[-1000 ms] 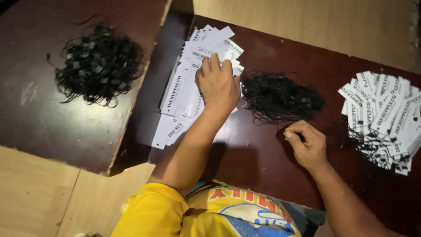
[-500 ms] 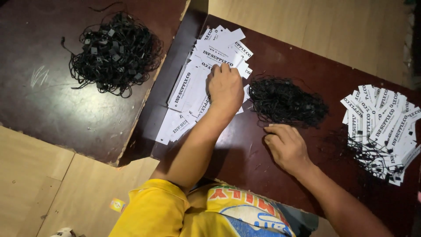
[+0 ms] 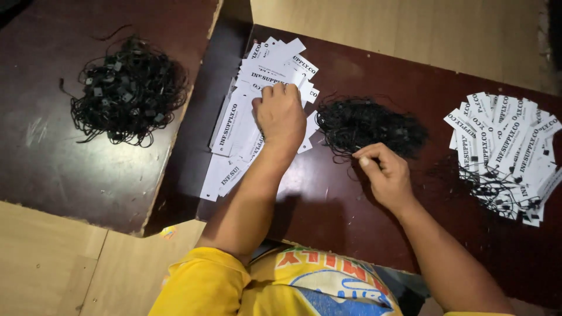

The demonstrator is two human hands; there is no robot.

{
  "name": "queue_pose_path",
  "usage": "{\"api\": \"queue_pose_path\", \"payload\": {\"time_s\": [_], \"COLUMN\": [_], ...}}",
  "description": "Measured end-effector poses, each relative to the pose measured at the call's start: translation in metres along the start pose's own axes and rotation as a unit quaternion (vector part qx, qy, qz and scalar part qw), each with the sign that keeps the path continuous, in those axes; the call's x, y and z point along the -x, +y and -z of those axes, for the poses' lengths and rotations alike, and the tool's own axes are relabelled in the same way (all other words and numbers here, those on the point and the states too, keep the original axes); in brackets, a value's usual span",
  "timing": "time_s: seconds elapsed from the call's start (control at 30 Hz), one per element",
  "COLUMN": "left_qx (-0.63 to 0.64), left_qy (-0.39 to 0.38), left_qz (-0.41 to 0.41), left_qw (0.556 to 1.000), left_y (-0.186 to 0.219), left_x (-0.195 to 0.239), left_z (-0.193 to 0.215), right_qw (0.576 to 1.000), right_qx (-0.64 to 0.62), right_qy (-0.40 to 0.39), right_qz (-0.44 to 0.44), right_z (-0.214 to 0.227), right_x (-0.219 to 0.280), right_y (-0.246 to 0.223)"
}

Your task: The person sits at a table and repeatedly picks up a small white tag and a black wired component. They thread the tag through a loop on the component and place the assembled item into a pile on the right side of the table.

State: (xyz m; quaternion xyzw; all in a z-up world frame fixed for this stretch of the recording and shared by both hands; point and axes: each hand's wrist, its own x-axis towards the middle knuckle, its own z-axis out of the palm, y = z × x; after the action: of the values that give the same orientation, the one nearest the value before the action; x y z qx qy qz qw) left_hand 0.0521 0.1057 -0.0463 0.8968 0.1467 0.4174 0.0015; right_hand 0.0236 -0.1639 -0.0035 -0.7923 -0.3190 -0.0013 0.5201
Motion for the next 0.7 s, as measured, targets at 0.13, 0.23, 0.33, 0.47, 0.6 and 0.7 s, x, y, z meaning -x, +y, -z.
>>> {"api": "queue_pose_path", "payload": {"time_s": [0.13,0.23,0.33,0.47,0.6,0.7], "left_qx": [0.007,0.008,0.033,0.055,0.034,0.038], "left_qy": [0.017,0.03,0.025,0.039,0.066,0.077], "left_qz": [0.015,0.024,0.055,0.072,0.05,0.043], "left_qw": [1.0,0.999,0.998,0.995,0.996,0.995], "left_y": [0.002,0.005,0.008,0.003,0.0,0.004], "left_x": [-0.017,-0.026,-0.036,-0.037,-0.031,-0.037], "left_z": [0.021,0.036,0.06,0.06,0.044,0.056], "right_qw": [1.0,1.0,1.0,1.0,1.0,1.0], "right_qx": [0.007,0.009,0.002,0.005,0.006,0.011], "right_qy": [-0.008,-0.009,-0.006,-0.004,-0.002,0.001], "right_qz": [0.006,-0.004,-0.009,-0.007,-0.005,0.0], "right_z": [0.001,0.001,0.0,0.001,0.0,0.0], "right_x": [-0.001,0.001,0.001,0.001,0.001,0.001], "right_y": [-0.005,-0.002,-0.002,-0.003,-0.001,-0.004]}}
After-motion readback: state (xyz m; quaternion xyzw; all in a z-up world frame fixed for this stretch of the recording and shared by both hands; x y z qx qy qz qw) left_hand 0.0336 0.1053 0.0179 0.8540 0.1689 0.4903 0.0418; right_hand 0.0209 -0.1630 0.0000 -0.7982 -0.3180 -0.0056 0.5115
